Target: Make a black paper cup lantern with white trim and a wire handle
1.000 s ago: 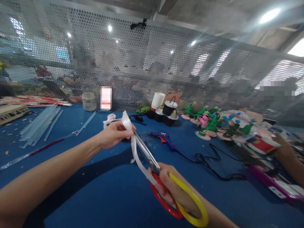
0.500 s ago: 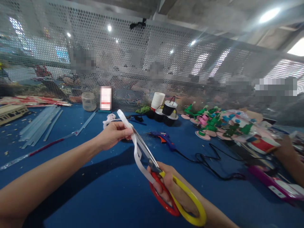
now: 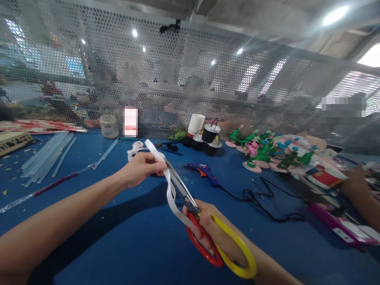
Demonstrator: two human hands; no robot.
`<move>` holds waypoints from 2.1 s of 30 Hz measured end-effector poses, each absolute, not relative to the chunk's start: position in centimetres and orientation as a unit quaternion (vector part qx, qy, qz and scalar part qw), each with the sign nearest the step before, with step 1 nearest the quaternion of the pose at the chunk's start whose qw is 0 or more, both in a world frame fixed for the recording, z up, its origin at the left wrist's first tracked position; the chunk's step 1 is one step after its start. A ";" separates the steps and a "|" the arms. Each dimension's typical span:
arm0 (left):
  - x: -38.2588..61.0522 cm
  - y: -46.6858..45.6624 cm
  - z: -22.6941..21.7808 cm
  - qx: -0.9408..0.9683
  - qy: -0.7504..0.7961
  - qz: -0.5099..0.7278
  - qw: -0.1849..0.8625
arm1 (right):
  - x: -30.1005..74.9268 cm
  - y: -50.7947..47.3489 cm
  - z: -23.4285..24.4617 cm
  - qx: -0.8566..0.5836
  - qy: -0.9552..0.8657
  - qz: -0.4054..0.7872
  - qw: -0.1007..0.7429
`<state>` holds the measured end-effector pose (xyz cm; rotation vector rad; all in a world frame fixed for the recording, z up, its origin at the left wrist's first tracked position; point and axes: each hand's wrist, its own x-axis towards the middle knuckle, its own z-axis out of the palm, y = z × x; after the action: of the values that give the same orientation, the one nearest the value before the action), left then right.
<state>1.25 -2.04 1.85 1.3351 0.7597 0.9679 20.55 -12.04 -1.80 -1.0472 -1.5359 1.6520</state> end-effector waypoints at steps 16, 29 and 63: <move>1.3 -2.0 1.6 0.586 0.334 0.409 0.615 | 20.6 -11.8 -2.0 -0.395 -0.593 0.621 0.327; 1.3 -1.9 1.5 0.600 0.319 0.404 0.613 | 20.4 -11.6 -1.8 -0.407 -0.582 0.625 0.324; 0.2 -1.6 2.4 0.551 0.273 0.408 0.675 | 20.2 -12.3 -1.3 -0.410 -0.553 0.640 0.339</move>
<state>0.25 -1.63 2.36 1.2405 0.6139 0.9179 20.16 -12.28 -1.30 -1.0684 -1.4411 1.6677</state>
